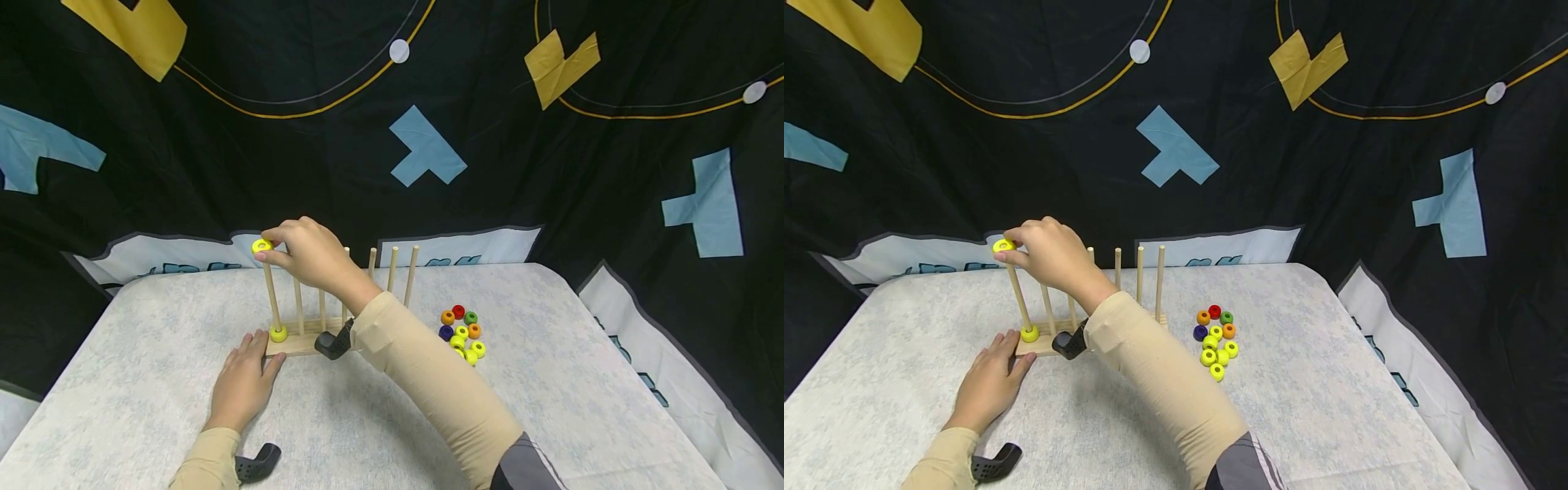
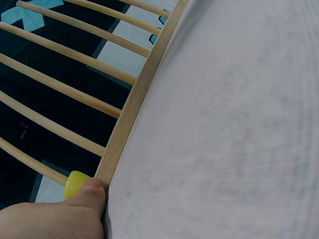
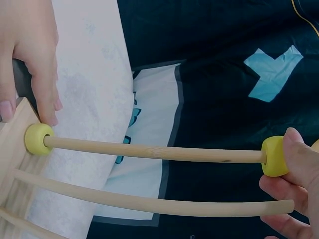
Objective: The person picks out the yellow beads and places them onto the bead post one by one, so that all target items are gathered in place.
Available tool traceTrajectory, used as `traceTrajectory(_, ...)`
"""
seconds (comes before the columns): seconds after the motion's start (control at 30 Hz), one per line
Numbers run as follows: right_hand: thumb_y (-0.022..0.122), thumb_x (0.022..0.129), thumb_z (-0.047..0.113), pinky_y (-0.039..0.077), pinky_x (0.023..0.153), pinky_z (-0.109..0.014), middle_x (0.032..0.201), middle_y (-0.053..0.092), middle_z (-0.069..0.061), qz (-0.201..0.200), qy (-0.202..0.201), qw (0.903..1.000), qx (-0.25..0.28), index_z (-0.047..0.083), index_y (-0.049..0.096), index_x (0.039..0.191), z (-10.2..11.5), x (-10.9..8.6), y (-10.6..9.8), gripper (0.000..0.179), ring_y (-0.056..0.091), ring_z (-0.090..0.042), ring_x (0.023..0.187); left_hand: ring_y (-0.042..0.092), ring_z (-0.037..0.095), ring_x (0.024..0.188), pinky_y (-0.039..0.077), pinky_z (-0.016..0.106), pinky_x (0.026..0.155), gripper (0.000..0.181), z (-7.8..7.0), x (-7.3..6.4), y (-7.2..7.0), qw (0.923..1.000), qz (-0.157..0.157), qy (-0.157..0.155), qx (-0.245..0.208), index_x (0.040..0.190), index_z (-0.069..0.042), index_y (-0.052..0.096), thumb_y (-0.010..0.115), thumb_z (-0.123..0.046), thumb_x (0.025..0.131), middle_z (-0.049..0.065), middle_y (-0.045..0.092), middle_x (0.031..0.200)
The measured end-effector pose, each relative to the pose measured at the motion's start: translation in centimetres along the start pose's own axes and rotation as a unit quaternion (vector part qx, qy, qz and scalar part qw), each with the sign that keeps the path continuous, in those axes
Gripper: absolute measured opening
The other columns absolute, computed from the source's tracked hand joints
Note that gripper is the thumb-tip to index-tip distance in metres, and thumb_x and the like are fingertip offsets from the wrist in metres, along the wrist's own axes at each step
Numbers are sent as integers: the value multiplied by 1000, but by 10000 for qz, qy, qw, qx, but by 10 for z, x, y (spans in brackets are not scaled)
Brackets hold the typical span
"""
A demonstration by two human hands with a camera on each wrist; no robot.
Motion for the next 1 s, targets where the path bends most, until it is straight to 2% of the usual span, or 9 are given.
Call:
traceTrajectory(0.33,65,96,41,48,84,-15,117,71,8,-46,-74,10000,34,18,68,129,-1,1,0,40,60,-7,106,31,50,144,23,63,119,64,0,1,1,10000,1,13,-3,147,10,38,53,-35,103,33,38,151)
traceTrajectory(0.67,62,97,42,50,90,-17,117,72,7,-43,-80,10000,-29,18,67,130,-3,-1,0,41,61,-9,110,30,50,144,22,63,119,65,0,0,1,10000,49,-29,3,147,10,37,53,-35,103,32,37,152)
traceTrajectory(1.0,61,98,39,48,101,-17,125,68,5,83,175,9989,437,16,62,136,-12,-5,-15,44,56,-10,120,30,50,144,22,63,119,66,1,0,1,10000,-6,-25,7,147,10,37,53,-36,103,32,37,152)
Point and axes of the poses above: each hand's wrist, its own x-axis towards the middle knuckle, its own y-axis out of the palm, z = x × y, the point moved 2 cm from there along x, towards the middle knuckle
